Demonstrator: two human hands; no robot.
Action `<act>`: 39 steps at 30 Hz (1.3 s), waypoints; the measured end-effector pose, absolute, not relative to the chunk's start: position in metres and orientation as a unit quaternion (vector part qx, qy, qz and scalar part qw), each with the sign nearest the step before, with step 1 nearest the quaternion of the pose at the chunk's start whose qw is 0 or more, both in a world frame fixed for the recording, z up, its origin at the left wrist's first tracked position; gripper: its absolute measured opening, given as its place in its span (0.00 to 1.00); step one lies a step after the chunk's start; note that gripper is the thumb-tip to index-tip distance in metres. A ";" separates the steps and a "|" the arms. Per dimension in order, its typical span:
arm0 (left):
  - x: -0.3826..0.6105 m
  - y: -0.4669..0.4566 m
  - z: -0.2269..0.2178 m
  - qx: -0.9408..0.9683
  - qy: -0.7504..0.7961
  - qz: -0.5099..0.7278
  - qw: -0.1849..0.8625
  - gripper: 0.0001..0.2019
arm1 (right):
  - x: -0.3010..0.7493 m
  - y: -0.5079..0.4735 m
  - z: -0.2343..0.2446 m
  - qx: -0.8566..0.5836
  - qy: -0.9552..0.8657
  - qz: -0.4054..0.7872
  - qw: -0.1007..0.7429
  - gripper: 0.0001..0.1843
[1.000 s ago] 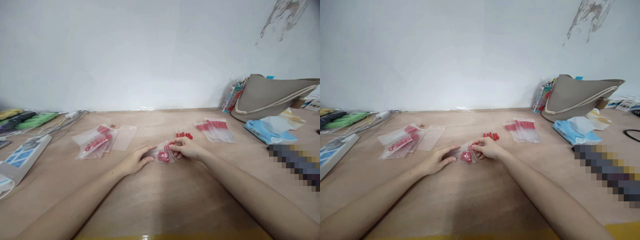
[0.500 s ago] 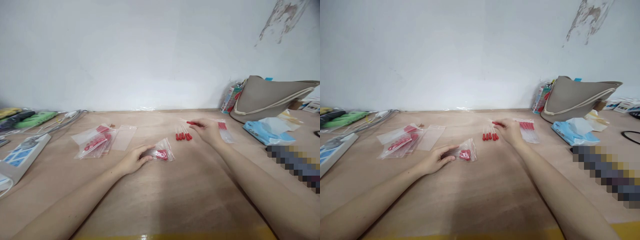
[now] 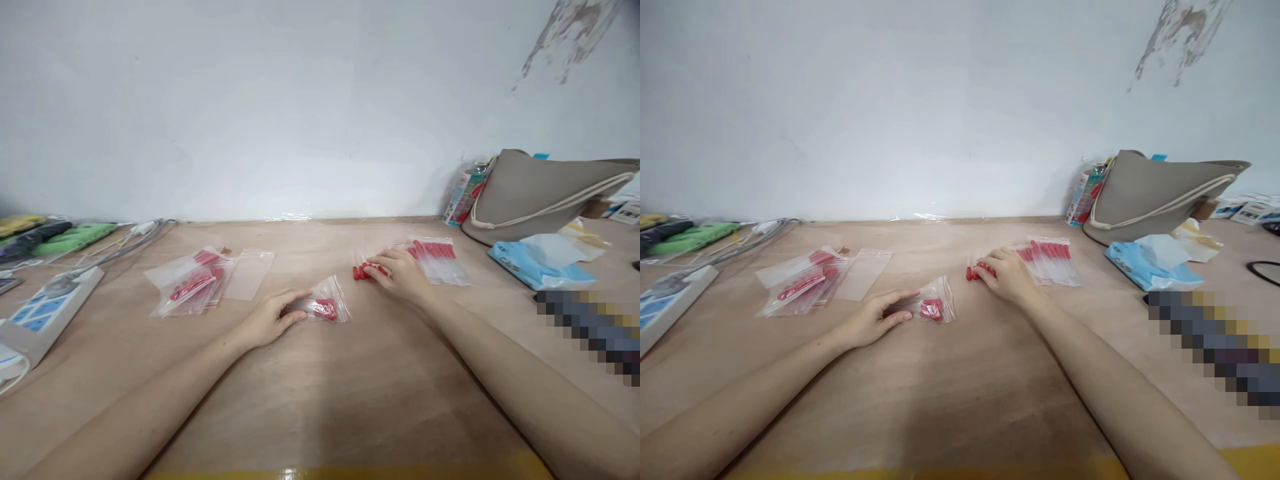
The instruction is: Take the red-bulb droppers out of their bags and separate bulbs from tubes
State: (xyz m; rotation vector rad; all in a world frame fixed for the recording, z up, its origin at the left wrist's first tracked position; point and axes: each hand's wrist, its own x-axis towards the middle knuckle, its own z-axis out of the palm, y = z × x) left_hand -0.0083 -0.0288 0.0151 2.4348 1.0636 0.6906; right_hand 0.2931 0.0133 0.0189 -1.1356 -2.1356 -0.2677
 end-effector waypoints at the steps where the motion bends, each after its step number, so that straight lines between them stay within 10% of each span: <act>1: -0.008 -0.029 0.015 0.869 0.381 0.246 0.196 0.19 | 0.289 0.011 0.021 -0.444 -0.814 -0.086 0.365 0.11; 14: -0.001 -0.031 0.014 0.865 0.401 0.260 0.150 0.18 | 0.238 -0.018 0.020 -0.301 -0.867 0.276 0.285 0.17; 39: -0.010 -0.027 0.020 0.910 0.347 0.147 0.172 0.27 | 0.226 -0.017 0.010 -0.423 -0.777 0.384 0.262 0.12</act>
